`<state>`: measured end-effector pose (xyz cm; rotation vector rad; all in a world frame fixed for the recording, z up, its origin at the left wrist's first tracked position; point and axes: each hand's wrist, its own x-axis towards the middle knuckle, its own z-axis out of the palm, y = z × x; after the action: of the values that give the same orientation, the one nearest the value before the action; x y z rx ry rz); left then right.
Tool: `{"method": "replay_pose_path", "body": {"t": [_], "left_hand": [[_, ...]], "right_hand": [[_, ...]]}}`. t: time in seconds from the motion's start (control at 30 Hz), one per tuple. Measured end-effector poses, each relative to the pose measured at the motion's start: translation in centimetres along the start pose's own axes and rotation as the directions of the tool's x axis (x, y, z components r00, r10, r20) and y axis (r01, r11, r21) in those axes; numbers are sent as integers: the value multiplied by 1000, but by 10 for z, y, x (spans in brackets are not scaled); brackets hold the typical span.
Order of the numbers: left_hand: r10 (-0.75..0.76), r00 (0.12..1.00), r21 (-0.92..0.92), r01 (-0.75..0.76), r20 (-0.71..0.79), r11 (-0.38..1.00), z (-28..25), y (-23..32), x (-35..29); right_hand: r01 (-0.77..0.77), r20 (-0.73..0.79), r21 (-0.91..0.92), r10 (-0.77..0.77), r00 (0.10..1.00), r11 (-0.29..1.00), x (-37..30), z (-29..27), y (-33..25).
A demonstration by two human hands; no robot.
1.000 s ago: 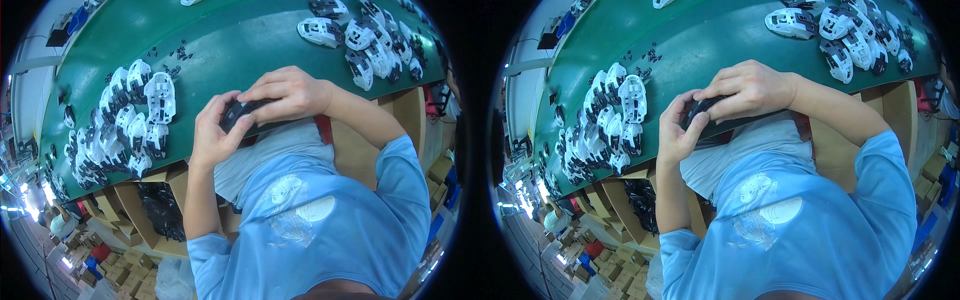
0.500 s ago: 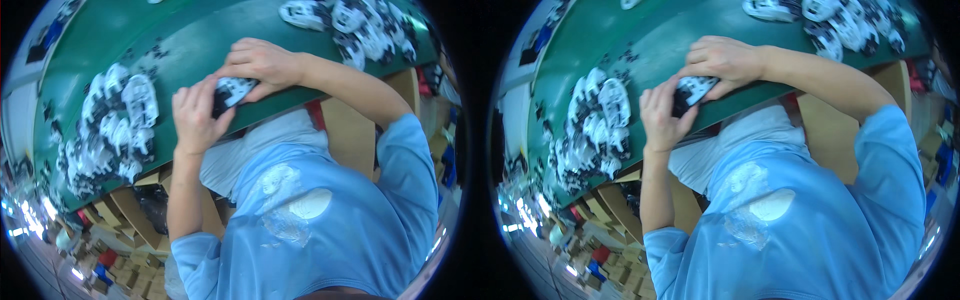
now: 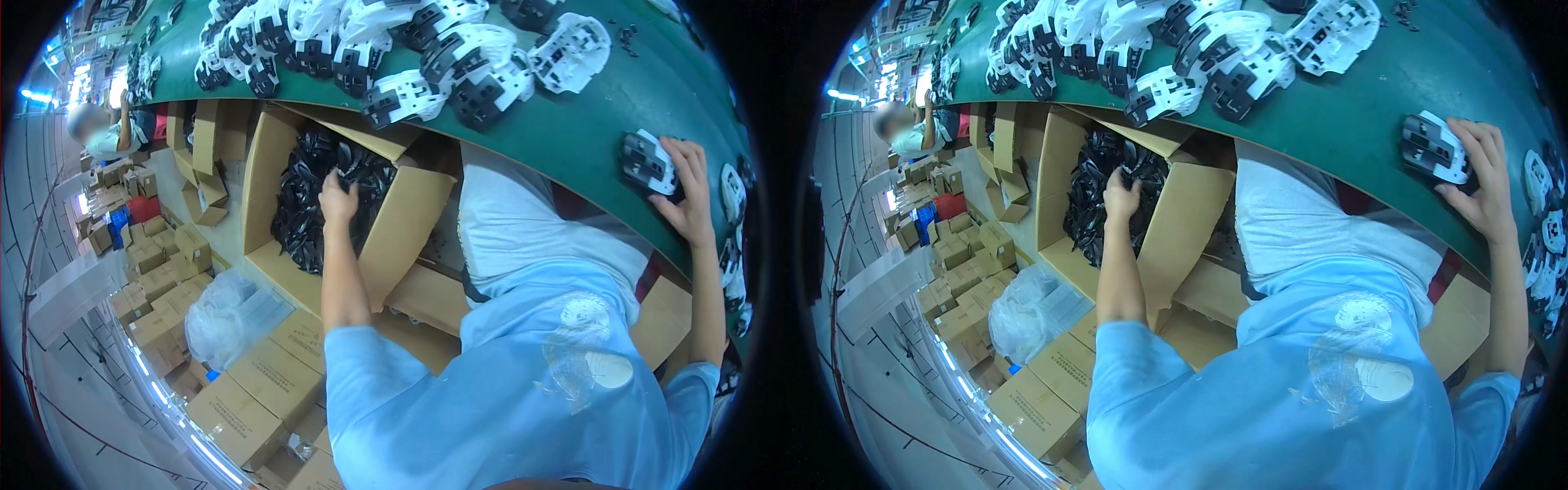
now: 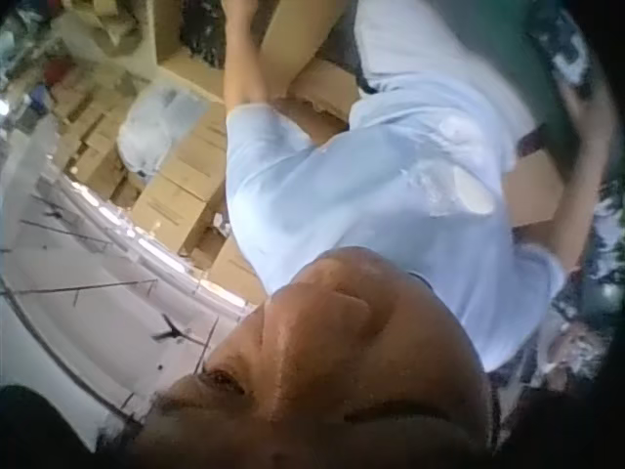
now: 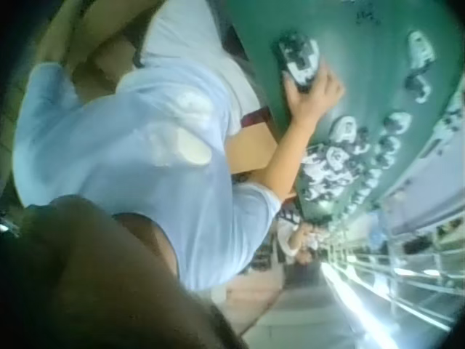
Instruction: The person assembles computer mouse shells by taking components from the conveyor table and a box, attaching side panels onto the mouse frames by hand, and placing the assembled pieces onto the conveyor belt.
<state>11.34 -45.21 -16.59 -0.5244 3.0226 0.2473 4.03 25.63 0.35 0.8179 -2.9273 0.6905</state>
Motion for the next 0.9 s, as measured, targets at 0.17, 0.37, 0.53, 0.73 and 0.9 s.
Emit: {"method": "replay_pose_path", "body": {"t": [0.17,0.37,0.53,0.73,0.9], "left_hand": [[-60,954,274,-24,293,961,40,-4,22],[129,968,50,-143,215,989,50,18,9],[188,971,14,-192,149,981,5,30,27],[43,997,-197,-54,-64,979,-109,43,-20],[902,431,-219,-881,-3,420,-188,312,-81]], "right_hand": [[-43,27,-71,45,999,997,-12,3,4],[-33,10,-102,34,999,994,-15,-3,2],[0,49,30,-1,999,1000,-7,-15,0],[34,-360,309,83,929,951,-3,-10,-47],[138,-66,463,-121,990,876,20,-2,-140]]}}
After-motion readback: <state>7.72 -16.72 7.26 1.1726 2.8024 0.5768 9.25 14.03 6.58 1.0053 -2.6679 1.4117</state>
